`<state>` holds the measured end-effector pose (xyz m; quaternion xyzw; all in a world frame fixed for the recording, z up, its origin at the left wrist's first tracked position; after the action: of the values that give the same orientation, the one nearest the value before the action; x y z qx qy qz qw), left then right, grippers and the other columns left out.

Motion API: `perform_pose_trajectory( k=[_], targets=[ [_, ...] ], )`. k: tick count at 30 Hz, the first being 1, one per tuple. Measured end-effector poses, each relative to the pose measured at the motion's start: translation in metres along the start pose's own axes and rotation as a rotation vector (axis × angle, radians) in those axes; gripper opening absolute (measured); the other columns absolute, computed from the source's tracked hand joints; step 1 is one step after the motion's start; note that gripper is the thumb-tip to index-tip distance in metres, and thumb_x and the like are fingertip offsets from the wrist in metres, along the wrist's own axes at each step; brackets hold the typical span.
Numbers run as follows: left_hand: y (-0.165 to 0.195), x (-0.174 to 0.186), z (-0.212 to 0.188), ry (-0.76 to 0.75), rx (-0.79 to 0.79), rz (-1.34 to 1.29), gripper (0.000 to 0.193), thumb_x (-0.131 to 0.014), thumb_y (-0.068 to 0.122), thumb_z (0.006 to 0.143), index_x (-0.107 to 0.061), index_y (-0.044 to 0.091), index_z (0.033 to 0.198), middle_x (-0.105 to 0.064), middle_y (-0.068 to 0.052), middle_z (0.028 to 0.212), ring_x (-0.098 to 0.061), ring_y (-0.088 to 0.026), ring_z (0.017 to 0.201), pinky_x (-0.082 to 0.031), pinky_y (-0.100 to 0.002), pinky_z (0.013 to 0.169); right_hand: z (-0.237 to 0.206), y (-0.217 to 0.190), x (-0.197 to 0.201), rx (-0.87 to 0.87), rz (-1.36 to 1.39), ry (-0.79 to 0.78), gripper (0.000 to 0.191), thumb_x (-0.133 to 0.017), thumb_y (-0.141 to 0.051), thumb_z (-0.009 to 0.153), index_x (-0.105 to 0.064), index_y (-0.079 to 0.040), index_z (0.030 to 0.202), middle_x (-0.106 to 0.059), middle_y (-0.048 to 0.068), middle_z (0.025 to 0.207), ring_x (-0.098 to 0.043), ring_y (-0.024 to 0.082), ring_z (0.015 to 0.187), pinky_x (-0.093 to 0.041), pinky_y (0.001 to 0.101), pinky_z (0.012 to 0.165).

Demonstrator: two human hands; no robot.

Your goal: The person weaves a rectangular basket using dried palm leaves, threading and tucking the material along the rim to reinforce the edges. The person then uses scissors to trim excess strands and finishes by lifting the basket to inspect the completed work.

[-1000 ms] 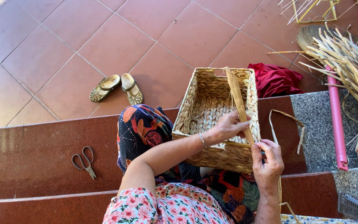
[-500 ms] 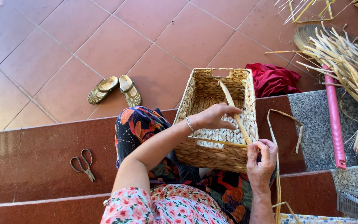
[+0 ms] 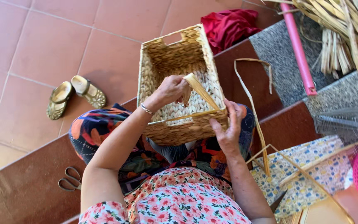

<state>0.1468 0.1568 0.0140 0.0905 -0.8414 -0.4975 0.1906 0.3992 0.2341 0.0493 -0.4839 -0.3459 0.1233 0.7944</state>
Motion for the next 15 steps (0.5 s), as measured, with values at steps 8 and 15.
perform_pose_trajectory(
  k=[8,15],
  targets=[
    [0.008,-0.031,-0.012,-0.308,-0.091,-0.461,0.025,-0.066,0.023,0.099,-0.068,-0.001,0.106,-0.073,-0.009,0.087,-0.069,-0.013,0.072,-0.061,-0.029,0.069,-0.009,0.011,-0.013,-0.129,0.085,0.072,0.067,-0.079,-0.038,0.088,-0.051,-0.007,0.141,-0.041,0.013,0.136,-0.045,0.025,0.131,-0.053,0.043,0.11],
    [0.016,-0.036,-0.015,-0.362,-0.054,-0.342,0.026,-0.082,0.009,0.084,-0.073,0.0,0.107,-0.079,-0.01,0.092,-0.074,-0.017,0.08,-0.064,-0.031,0.071,-0.01,-0.003,-0.015,-0.122,-0.023,0.108,0.062,-0.078,-0.022,0.086,-0.05,-0.003,0.138,-0.042,0.013,0.134,-0.041,0.026,0.13,-0.041,0.0451,0.114]
  ],
)
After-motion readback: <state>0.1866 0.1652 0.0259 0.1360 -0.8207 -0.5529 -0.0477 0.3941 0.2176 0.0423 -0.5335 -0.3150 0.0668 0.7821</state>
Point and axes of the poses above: each hand's wrist, its own z-axis towards the middle knuckle, its own x-axis out of the back of the hand, y = z × x, the point moved 4 cm from there along z, towards the middle knuckle
